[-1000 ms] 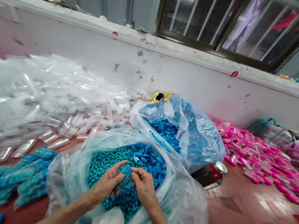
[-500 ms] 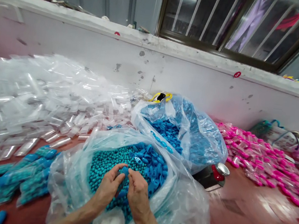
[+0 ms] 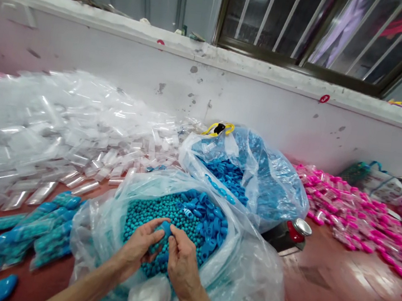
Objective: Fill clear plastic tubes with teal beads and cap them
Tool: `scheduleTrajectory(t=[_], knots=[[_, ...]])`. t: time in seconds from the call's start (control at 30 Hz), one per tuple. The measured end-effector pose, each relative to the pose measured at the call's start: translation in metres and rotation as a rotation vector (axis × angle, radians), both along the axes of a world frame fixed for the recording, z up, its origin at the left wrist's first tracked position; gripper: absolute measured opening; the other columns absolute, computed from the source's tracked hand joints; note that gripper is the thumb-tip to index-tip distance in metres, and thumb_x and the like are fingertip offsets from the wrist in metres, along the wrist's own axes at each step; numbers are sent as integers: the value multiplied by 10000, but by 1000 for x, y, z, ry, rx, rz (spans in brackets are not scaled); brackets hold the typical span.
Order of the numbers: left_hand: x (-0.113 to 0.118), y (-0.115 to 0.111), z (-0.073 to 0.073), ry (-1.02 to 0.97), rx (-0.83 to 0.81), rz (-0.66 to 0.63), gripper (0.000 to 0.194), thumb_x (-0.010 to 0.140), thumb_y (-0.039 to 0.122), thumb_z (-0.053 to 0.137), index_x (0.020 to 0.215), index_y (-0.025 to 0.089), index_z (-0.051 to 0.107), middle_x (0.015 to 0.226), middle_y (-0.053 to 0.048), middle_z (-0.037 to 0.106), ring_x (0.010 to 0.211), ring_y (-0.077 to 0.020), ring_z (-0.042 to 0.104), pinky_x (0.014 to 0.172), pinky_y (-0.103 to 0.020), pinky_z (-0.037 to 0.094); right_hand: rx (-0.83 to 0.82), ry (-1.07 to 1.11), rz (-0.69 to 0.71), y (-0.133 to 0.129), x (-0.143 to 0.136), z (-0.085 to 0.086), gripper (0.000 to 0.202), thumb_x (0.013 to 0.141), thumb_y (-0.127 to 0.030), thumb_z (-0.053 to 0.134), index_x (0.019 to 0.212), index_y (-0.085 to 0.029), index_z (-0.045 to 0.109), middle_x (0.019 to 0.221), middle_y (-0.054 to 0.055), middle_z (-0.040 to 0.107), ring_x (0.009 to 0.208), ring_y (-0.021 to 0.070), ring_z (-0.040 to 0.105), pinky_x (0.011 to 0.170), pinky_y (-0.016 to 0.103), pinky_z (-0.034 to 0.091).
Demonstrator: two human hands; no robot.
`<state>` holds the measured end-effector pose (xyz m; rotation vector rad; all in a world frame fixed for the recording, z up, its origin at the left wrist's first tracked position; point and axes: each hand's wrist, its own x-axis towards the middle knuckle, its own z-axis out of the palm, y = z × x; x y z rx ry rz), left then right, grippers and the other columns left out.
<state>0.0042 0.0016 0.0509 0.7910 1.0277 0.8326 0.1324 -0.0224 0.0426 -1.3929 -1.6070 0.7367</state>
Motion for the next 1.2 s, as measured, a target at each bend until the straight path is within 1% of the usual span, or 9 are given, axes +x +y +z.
scheduleTrajectory(t=[0.17, 0.33, 0.43, 0.6, 0.77, 0.9, 0.97, 1.1, 1.2], knots=[[-5, -1, -3, 13, 44, -15, 518, 657, 418, 589, 1085, 164, 446, 532, 87, 443, 337, -33, 333, 318, -150, 202, -129, 103, 136, 2, 3, -2, 279, 819, -310, 428, 972, -179, 621, 640, 12, 567, 569, 138, 501, 579, 262, 427], [-2, -1, -9, 112, 170, -71, 502, 711, 363, 527, 1157, 165, 408, 513, 90, 450, 311, -39, 350, 322, -162, 255, -208, 372, 56, 6, -1, -4, 244, 781, -335, 468, 928, -173, 577, 572, -42, 470, 486, 98, 431, 484, 221, 379], [-3, -1, -9, 132, 238, -103, 523, 703, 313, 523, 1175, 124, 400, 497, 93, 441, 311, -44, 344, 326, -173, 281, -243, 357, 70, 7, 1, -3, 192, 772, -300, 479, 887, -170, 563, 542, -62, 424, 465, 83, 394, 452, 201, 342], [-5, -5, -6, 156, 242, -109, 528, 662, 216, 526, 1171, 131, 413, 549, 83, 485, 319, -35, 353, 331, -171, 288, -316, 302, 128, 10, 7, 1, 160, 756, -272, 477, 810, -166, 584, 565, -48, 495, 436, 72, 399, 419, 190, 319], [-2, -9, -7, 125, 175, -73, 420, 683, 228, 496, 1093, 152, 448, 516, 93, 455, 296, -34, 340, 303, -157, 273, -166, 96, 117, 1, 6, 0, 240, 809, -286, 436, 890, -181, 636, 601, -11, 561, 526, 115, 502, 529, 226, 416], [2, -13, -11, 178, 174, -5, 329, 688, 218, 502, 1013, 168, 482, 506, 99, 408, 322, -29, 317, 297, -142, 271, 10, -57, 172, -6, 9, -2, 291, 842, -244, 383, 992, -183, 625, 865, 71, 641, 804, 177, 587, 761, 299, 447], [1, -13, -13, 200, 205, -6, 314, 691, 244, 526, 996, 178, 489, 496, 105, 387, 321, -27, 317, 298, -139, 271, 10, -69, 228, -4, 16, 0, 279, 824, -227, 416, 1015, -199, 619, 931, 71, 633, 883, 186, 570, 821, 321, 431], [-8, -9, -17, 112, 214, -154, 394, 685, 382, 571, 1010, 181, 478, 498, 107, 398, 313, -25, 339, 307, -146, 299, -249, 69, 312, 11, 33, 8, 201, 726, -231, 546, 896, -218, 653, 799, 8, 595, 623, 120, 539, 605, 251, 472], [-14, -8, -15, 98, 217, -248, 391, 698, 413, 557, 1003, 185, 470, 509, 100, 417, 316, -31, 377, 312, -145, 309, -431, 310, 254, 23, 33, 9, 404, 628, -247, 623, 1029, -201, 596, 741, -22, 562, 487, 84, 473, 464, 222, 429]])
